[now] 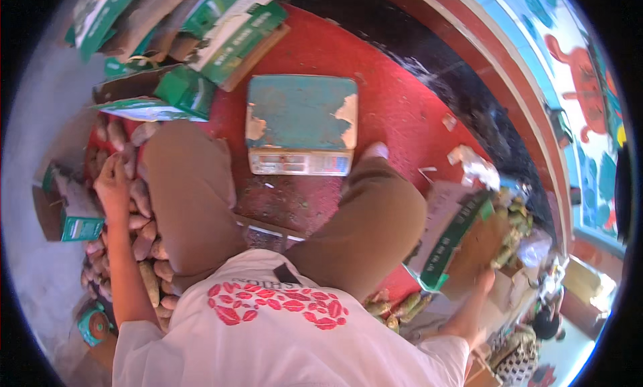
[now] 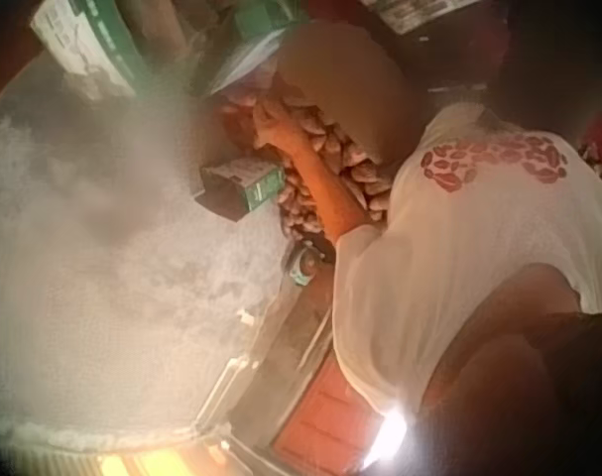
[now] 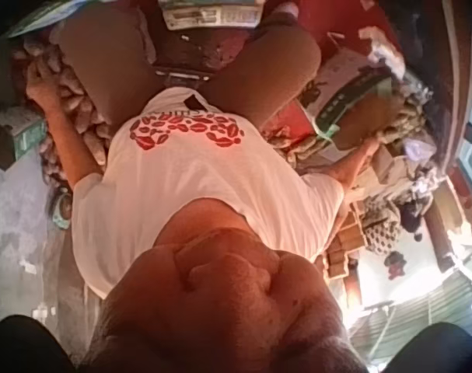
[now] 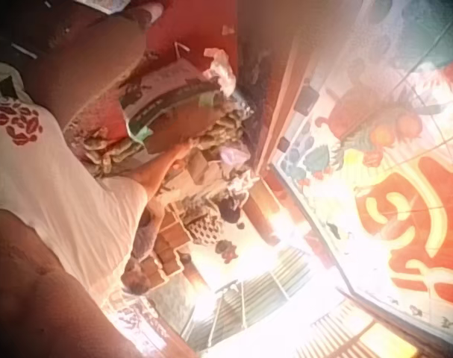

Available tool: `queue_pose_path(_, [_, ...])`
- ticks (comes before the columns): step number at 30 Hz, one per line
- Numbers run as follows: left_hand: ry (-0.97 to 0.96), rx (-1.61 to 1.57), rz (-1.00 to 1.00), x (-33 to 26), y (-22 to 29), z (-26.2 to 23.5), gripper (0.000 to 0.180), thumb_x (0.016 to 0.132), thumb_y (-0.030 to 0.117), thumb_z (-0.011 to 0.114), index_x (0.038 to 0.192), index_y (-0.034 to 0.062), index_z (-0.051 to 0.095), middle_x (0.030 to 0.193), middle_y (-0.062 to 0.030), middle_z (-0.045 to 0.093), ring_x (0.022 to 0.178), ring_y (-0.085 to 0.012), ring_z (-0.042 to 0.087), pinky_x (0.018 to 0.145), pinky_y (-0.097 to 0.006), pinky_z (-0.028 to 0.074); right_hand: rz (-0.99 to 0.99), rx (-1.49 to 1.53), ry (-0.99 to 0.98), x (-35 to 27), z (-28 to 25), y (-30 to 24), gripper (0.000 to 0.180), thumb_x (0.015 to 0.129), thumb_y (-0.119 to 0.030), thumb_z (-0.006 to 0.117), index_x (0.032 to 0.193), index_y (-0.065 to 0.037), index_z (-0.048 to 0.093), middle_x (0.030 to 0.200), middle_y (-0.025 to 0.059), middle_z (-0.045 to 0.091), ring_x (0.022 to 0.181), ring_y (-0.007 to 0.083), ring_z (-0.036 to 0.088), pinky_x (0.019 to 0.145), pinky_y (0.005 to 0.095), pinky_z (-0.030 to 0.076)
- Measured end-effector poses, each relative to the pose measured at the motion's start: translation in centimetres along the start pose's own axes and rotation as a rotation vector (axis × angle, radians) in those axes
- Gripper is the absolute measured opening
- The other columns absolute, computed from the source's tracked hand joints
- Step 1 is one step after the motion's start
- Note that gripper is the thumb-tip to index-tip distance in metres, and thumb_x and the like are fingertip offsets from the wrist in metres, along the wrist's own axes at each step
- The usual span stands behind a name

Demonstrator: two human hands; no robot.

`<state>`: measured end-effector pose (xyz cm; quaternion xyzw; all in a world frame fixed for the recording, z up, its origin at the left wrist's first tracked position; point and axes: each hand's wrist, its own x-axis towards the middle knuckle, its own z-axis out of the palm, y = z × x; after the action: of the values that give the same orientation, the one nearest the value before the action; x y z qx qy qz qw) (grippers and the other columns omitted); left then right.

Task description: Packing sweet potatoes into boxes and weighing them for shipment.

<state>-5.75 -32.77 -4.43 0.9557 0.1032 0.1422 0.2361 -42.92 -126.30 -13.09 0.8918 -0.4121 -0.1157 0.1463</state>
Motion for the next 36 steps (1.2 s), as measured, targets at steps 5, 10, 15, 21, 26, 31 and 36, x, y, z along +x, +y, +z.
queue_pose_path(5, [0.163,0.021,0.118,1.4,1.2,-1.9,0.02,0.082,0.008,0.057,0.099,-0.001,0.062,0.096,-0.0158,0.064,0.09,-0.0265,0.061,0.079,-0.033,0.047,-0.099,-0.267,-0.244,-3.6,-2.6,-6.7,0.025,0.08,-0.025,0.054,0.083,-0.003,0.066,0.086,0.0169,0.065,0.08,0.0322,0.063,0.067,0.0438,0.05])
queue_pose_path(10, [0.106,0.167,0.413,4.2,2.9,-0.4,0.051,0.066,0.003,0.065,0.115,0.0038,0.053,0.119,-0.017,0.052,0.112,-0.0331,0.047,0.094,-0.041,0.039,0.211,0.161,-0.111,-3.6,-5.5,-5.2,0.031,0.078,-0.025,0.054,0.086,0.002,0.065,0.089,0.0227,0.064,0.085,0.0369,0.062,0.073,0.0449,0.049])
queue_pose_path(15, [0.039,0.319,0.34,7.7,-1.7,1.9,0.063,0.063,0.007,0.069,0.122,0.0085,0.047,0.128,-0.0117,0.045,0.121,-0.0315,0.04,0.098,-0.041,0.034,0.272,0.025,0.042,0.7,-7.8,-7.7,0.043,0.084,-0.029,0.049,0.115,0.001,0.051,0.106,0.0236,0.058,0.093,0.039,0.058,0.075,0.0459,0.046])
queue_pose_path(21, [-0.004,0.569,0.237,11.6,-4.8,5.1,0.065,0.067,0.012,0.067,0.126,0.017,0.042,0.13,-0.0051,0.043,0.125,-0.0261,0.036,0.102,-0.052,0.028,-0.238,0.289,0.364,2.7,-21.3,-24.6,0.034,0.087,-0.022,0.05,0.114,-0.001,0.054,0.11,0.0204,0.057,0.097,0.0377,0.056,0.081,0.044,0.043])
queue_pose_path(26, [-0.13,0.856,0.215,11.6,-6.4,5.3,0.02,0.077,0.01,0.052,0.095,0.0146,0.06,0.095,-0.0045,0.054,0.1,-0.0217,0.051,0.095,-0.047,0.035,-0.655,0.642,0.386,-1.5,-30.6,-39.0,0.022,0.086,-0.008,0.053,0.105,0.001,0.057,0.101,0.0166,0.059,0.09,0.0346,0.058,0.077,0.0366,0.046])
queue_pose_path(31, [-0.126,0.812,0.479,9.8,-9.8,1.8,0.009,0.071,0.013,0.054,0.073,0.0149,0.063,0.08,-0.0035,0.054,0.084,-0.0211,0.055,0.076,-0.038,0.041,-0.967,0.779,0.355,-8.1,-36.4,-49.6,0.018,0.083,-0.008,0.056,0.098,0.001,0.06,0.094,0.0167,0.061,0.083,0.031,0.061,0.071,0.0352,0.048])
queue_pose_path(36, [0.127,0.637,0.528,8.7,-7.3,-8.0,0.005,0.065,0.013,0.055,0.07,0.0113,0.056,0.076,-0.0074,0.051,0.077,-0.0261,0.053,0.064,-0.038,0.043,-1.151,0.752,0.361,-12.1,-38.8,-55.0,0.017,0.082,-0.01,0.057,0.095,0.0,0.06,0.091,0.0175,0.061,0.079,0.0325,0.061,0.068,0.0366,0.048])
